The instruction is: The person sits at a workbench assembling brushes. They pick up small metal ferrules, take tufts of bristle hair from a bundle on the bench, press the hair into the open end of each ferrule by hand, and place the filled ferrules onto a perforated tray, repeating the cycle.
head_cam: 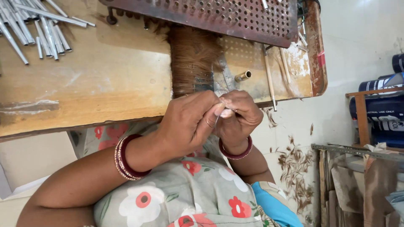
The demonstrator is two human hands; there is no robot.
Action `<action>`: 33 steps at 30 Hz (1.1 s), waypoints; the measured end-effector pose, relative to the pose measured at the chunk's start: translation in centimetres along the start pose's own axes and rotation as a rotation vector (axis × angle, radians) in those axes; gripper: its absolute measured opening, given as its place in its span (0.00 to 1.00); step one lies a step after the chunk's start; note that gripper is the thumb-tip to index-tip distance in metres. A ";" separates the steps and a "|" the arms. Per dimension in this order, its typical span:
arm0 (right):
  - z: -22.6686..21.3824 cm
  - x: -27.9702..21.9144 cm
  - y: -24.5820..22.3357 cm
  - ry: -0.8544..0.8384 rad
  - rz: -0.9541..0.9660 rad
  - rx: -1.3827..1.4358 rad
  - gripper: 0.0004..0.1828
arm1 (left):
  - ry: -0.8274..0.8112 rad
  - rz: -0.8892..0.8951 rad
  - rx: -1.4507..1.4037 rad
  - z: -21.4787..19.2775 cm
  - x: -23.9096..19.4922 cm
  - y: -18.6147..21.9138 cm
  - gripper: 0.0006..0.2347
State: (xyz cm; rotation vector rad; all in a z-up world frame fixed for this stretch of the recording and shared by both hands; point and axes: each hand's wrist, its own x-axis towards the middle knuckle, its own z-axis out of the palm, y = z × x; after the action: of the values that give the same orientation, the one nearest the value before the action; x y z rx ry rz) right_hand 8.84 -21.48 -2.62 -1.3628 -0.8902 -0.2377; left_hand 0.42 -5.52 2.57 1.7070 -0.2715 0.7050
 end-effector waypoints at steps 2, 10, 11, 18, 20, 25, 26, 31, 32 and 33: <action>0.2 0.8 -0.1 0.091 -0.037 0.061 0.13 | 0.044 -0.007 0.033 0.1 0.0 -0.1 0.05; -7.5 4.5 1.2 0.144 0.156 -0.276 0.12 | 0.093 0.285 0.402 1.7 6.3 -0.7 0.22; -7.8 4.7 1.5 0.109 0.218 -0.249 0.11 | 0.052 0.259 0.493 3.3 6.6 -2.0 0.28; -9.2 5.8 2.1 -0.107 0.365 -0.224 0.05 | -0.337 -0.044 0.718 7.9 8.5 -5.6 0.31; -9.5 6.5 1.6 -0.153 0.398 -0.250 0.04 | -0.320 -0.027 0.691 7.9 8.4 -6.0 0.32; -9.1 8.6 -0.7 -0.327 0.341 -0.652 0.02 | -0.304 0.019 0.704 7.7 8.3 -6.2 0.32; -8.9 8.9 -0.9 -0.356 0.412 -0.747 0.05 | -0.346 -0.022 0.713 7.7 8.4 -6.0 0.31; -7.9 8.7 -4.0 -0.514 -0.092 -0.927 0.38 | -0.217 0.038 0.639 5.2 7.5 -2.8 0.40; -7.9 7.7 -3.9 -0.522 -0.114 -1.031 0.44 | -0.142 0.103 0.608 4.0 7.4 -1.4 0.41; -8.0 6.8 -3.7 -0.530 -0.137 -1.135 0.50 | -0.067 0.167 0.575 2.8 7.2 -0.1 0.42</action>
State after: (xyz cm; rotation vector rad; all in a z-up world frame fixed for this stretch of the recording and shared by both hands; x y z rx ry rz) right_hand 14.30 -27.32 5.04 -2.4879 -1.3760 -0.5517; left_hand 7.02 -6.73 6.43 2.2760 -0.2766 0.9086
